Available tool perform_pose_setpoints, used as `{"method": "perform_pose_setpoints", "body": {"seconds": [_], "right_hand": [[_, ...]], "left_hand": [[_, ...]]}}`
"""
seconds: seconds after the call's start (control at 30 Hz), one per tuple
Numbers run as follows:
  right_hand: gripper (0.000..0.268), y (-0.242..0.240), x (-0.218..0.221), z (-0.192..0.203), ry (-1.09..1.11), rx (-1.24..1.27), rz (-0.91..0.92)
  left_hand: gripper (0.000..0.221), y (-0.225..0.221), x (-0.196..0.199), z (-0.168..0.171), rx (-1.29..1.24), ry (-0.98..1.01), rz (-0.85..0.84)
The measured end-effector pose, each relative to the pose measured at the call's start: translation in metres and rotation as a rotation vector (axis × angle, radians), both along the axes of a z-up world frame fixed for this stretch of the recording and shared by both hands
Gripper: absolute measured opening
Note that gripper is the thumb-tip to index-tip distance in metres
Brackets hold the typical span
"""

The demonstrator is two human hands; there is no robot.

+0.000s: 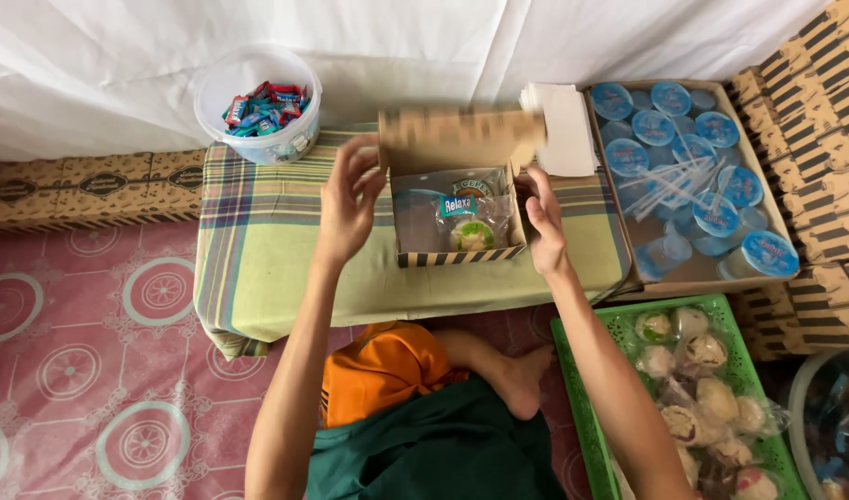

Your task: Assembling and filling a cardboard snack box with a napkin, water, and food items.

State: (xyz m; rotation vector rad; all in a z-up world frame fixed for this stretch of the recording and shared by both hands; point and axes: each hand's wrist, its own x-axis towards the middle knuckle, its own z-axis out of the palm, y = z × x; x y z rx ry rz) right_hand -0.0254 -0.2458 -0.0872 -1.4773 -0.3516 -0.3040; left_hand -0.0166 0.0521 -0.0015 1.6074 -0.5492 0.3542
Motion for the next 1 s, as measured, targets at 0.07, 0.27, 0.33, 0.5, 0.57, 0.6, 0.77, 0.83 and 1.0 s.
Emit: {"method": "perform_pose_setpoints", "body": {"seconds": [0.07, 0.27, 0.33, 0.5, 0.57, 0.6, 0.77, 0.83, 1.0], "right_hand": [[0.07, 0.007, -0.002, 0.004, -0.021, -0.016, -0.029], [0.084, 0.019, -0.005, 0.024, -0.085, -0.059, -0.025], [0.085, 0.018, -0.005, 0.021, -0.069, -0.044, -0.006], [0.088, 0.014, -0.002, 0.016, -0.022, -0.062, 0.02], [0.086, 0.017, -0.008, 0.024, -0.021, -0.066, 0.032], [0.084, 0.018, -0.011, 0.028, -0.02, -0.071, 0.043], [0.077, 0.013, -0.008, 0.023, -0.025, -0.067, 0.057], [0.077, 0.012, -0.009, 0.024, -0.019, -0.08, 0.065], [0.076, 0.019, -0.017, 0.039, -0.024, -0.132, 0.05]], "left_hand": [[0.048, -0.003, -0.008, 0.002, -0.01, 0.0, 0.015], [0.037, -0.01, -0.018, -0.008, -0.029, -0.011, 0.069], [0.036, -0.013, -0.02, -0.01, -0.032, 0.003, 0.08], [0.037, -0.013, -0.024, -0.016, -0.036, -0.011, 0.054], [0.029, -0.017, -0.031, -0.015, -0.033, 0.017, 0.029], [0.031, -0.019, -0.034, -0.015, -0.031, 0.044, 0.003], [0.036, -0.042, -0.057, 0.002, 0.323, -0.056, 0.079], [0.032, -0.052, -0.059, -0.003, 0.438, -0.089, 0.129], [0.045, -0.08, -0.062, -0.027, 0.99, -0.275, 0.402]]}}
